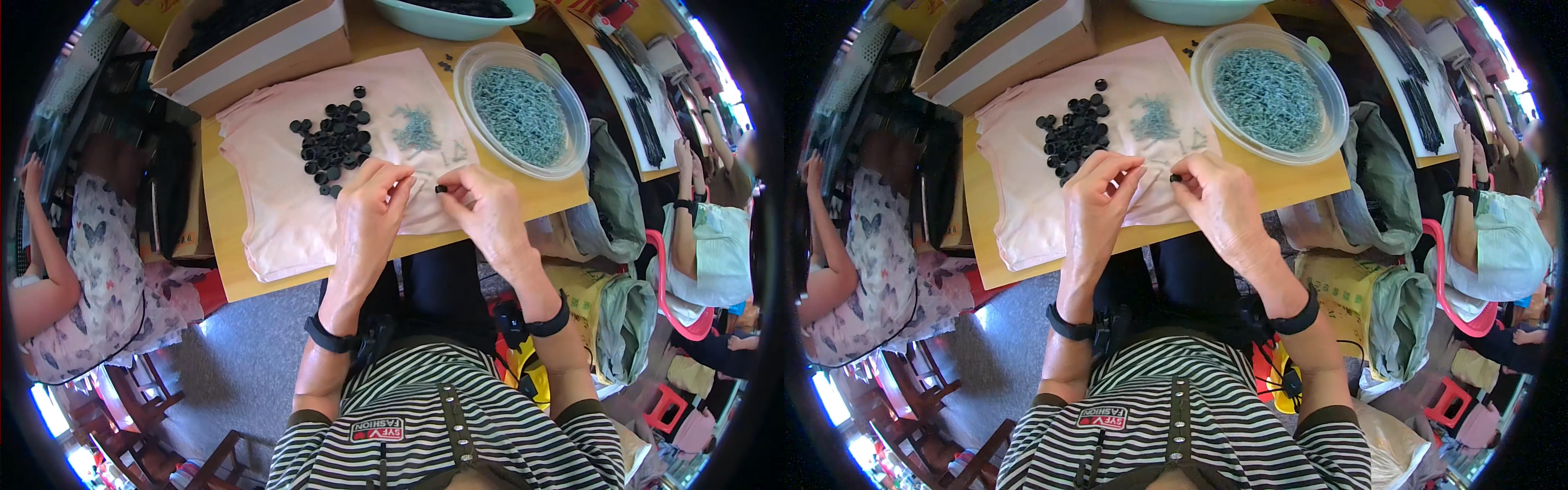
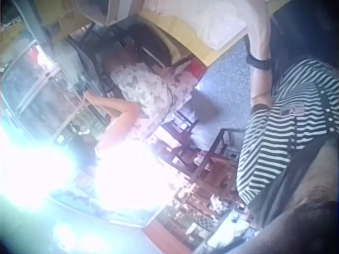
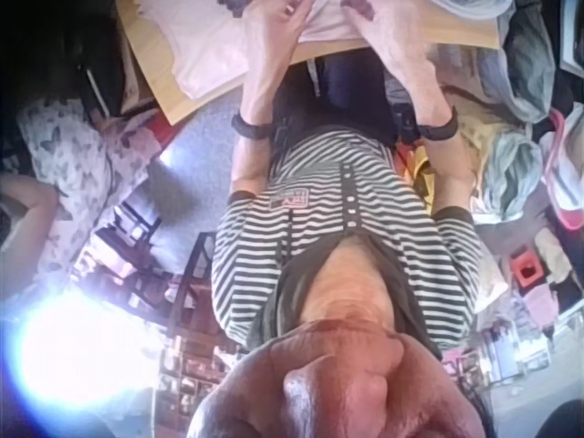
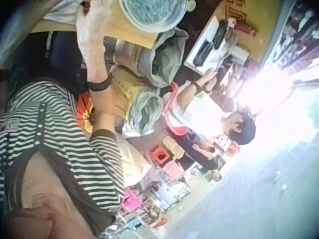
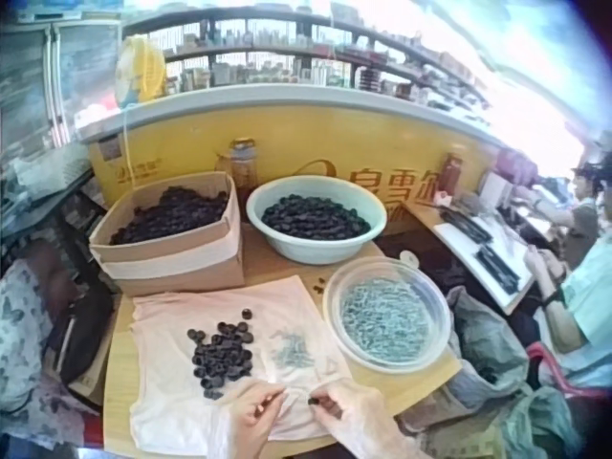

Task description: Manually assembling small black plastic components by hand on a workstation.

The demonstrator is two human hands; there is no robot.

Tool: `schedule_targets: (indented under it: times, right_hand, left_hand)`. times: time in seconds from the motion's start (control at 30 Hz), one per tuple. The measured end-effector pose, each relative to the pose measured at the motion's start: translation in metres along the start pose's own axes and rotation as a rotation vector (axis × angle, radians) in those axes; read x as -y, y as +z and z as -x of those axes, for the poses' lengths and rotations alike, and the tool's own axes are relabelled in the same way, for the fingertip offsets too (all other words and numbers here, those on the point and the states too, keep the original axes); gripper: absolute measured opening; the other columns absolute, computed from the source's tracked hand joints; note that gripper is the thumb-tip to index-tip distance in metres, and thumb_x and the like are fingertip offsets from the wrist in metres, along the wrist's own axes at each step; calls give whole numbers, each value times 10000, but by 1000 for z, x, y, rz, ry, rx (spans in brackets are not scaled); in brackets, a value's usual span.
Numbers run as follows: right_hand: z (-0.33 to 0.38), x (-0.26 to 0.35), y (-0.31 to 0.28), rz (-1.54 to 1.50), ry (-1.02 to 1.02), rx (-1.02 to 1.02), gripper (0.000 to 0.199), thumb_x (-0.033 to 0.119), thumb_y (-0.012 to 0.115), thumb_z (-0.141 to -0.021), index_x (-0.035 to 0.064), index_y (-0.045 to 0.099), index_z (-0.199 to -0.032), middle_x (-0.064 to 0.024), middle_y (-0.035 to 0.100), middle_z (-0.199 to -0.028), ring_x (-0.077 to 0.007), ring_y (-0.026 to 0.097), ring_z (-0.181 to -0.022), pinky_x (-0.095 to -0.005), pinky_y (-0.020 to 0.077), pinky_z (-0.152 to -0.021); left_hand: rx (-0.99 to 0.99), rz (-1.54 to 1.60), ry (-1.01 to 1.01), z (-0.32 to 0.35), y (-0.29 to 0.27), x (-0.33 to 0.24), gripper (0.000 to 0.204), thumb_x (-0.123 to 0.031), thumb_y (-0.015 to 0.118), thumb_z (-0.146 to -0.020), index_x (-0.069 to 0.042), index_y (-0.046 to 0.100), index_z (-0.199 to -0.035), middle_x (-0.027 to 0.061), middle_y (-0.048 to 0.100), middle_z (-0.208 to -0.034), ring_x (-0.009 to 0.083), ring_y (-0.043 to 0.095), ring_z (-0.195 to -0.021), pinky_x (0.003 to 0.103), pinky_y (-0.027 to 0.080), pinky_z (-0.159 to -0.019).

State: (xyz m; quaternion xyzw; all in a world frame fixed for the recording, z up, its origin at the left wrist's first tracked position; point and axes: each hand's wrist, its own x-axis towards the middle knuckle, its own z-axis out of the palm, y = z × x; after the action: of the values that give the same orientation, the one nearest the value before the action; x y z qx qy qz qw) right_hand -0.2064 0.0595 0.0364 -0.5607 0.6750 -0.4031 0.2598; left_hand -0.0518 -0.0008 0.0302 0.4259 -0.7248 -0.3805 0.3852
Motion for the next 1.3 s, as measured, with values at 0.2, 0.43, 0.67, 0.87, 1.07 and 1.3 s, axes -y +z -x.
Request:
schedule_targets:
  times: [0.2, 0.43, 0.67, 0.87, 1.07, 1.3]
  right_hand:
    - [9, -9, 3, 190, -196, -59, 166, -7, 635, -732, 29, 587, -887, -116, 579, -821, -298, 600, -766, -369, 490, -659]
    - [8, -16, -5, -211, -30, -7, 192, 33, 648, -801, 11, 604, -987, -85, 628, -867, -171, 619, -744, -284, 504, -634]
    - [11, -4, -31, -1122, 383, 174, 242, 84, 651, -842, 2, 614, -1067, -61, 650, -899, -85, 599, -766, -189, 496, -606]
    - [14, 5, -34, -1321, 402, 292, 269, 102, 645, -849, -6, 604, -1092, -91, 657, -933, -89, 600, -755, -188, 503, -571]
    - [17, 14, -30, -1359, 426, 308, 253, 111, 651, -849, 2, 607, -1073, -87, 656, -911, -88, 600, -733, -190, 497, -533]
    - [18, 23, -19, -1266, 431, 332, 247, 117, 657, -845, 6, 610, -1062, -70, 655, -895, -83, 598, -733, -190, 494, -536]
  left_hand:
    - [25, -256, 172, -11, 21, 8, 110, -37, 635, -790, -6, 648, -894, 91, 600, -838, 232, 583, -672, 302, 458, -609]
    - [36, -350, 264, -16, 23, 10, 85, -42, 638, -785, -15, 639, -865, 88, 592, -842, 223, 595, -722, 286, 462, -640]
    - [108, 526, -232, 1, 9, -13, 88, -54, 611, -861, -2, 634, -927, 42, 623, -878, 69, 562, -768, 205, 440, -666]
    - [77, 818, -322, 14, -6, -29, 180, -30, 618, -855, 1, 611, -1031, 48, 638, -852, 91, 573, -749, 220, 464, -699]
    - [30, 977, -272, 24, -14, -34, 173, -38, 637, -847, 14, 615, -1010, 111, 668, -881, 127, 613, -762, 234, 494, -665]
    - [-46, 1002, -172, 34, -14, -29, 135, 7, 676, -797, 7, 650, -929, 49, 617, -927, 99, 598, -784, 206, 483, -677]
